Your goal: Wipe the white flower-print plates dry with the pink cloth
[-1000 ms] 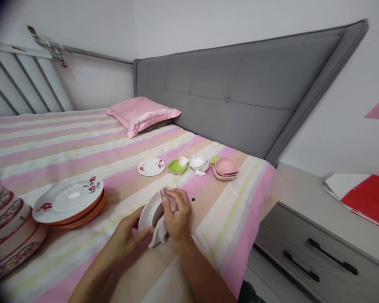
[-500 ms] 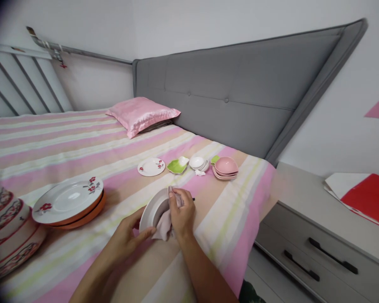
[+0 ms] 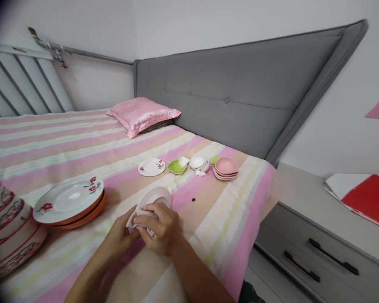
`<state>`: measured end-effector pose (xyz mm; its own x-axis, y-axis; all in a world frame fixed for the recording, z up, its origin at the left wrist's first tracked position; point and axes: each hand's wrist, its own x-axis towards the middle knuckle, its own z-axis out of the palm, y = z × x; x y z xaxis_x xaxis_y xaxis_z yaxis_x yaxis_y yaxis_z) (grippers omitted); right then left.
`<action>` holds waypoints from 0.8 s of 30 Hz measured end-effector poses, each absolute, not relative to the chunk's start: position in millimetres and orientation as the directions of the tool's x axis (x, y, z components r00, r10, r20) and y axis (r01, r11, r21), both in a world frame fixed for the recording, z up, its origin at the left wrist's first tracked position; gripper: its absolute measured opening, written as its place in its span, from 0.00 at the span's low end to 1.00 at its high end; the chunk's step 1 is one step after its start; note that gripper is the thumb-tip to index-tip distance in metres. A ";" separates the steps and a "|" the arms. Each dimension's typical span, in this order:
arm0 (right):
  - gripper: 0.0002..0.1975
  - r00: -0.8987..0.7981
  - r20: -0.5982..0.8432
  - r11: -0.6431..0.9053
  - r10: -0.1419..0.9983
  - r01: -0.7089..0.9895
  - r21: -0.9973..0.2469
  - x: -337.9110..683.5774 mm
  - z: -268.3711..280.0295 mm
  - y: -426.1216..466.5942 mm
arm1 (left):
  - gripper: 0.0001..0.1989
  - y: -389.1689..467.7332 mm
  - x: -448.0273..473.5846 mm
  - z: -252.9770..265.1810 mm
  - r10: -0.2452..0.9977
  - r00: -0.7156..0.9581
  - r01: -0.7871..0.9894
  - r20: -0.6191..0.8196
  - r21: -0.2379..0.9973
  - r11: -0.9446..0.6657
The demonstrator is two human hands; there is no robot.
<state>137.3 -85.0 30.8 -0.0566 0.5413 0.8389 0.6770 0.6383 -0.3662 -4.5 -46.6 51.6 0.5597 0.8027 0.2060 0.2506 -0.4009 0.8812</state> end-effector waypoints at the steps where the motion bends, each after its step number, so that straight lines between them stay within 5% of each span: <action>1: 0.11 -0.068 0.840 0.642 0.539 0.678 -0.357 136.9 30.5 -84.9 | 0.15 -46.4 -5.0 51.9 0.800 0.563 0.243 0.207 0.884 -0.399; 5: 0.11 -0.021 0.837 0.635 0.546 0.663 -0.397 137.2 29.6 -83.5 | 0.11 -48.0 -4.2 53.2 0.806 0.558 0.268 0.197 0.877 -0.400; 10: 0.09 0.300 0.794 0.547 0.529 0.595 -0.589 143.5 29.9 -78.5 | 0.11 -52.2 0.5 57.2 0.785 0.602 0.280 0.147 0.881 -0.380; 19: 0.10 0.595 0.439 0.326 0.674 0.294 -0.899 159.5 19.8 -65.5 | 0.13 -54.6 2.7 65.4 0.758 0.641 0.245 0.122 0.903 -0.352; 24: 0.13 0.628 0.280 0.183 0.726 0.216 -0.959 166.6 9.4 -58.8 | 0.17 -54.4 2.3 63.7 0.763 0.632 0.216 0.133 0.916 -0.339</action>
<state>166.6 -58.8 9.4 0.6283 0.7258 0.2799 0.2164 0.1825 -0.9591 2.3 -54.4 63.7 0.6322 0.7633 0.1332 0.2160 -0.3387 0.9158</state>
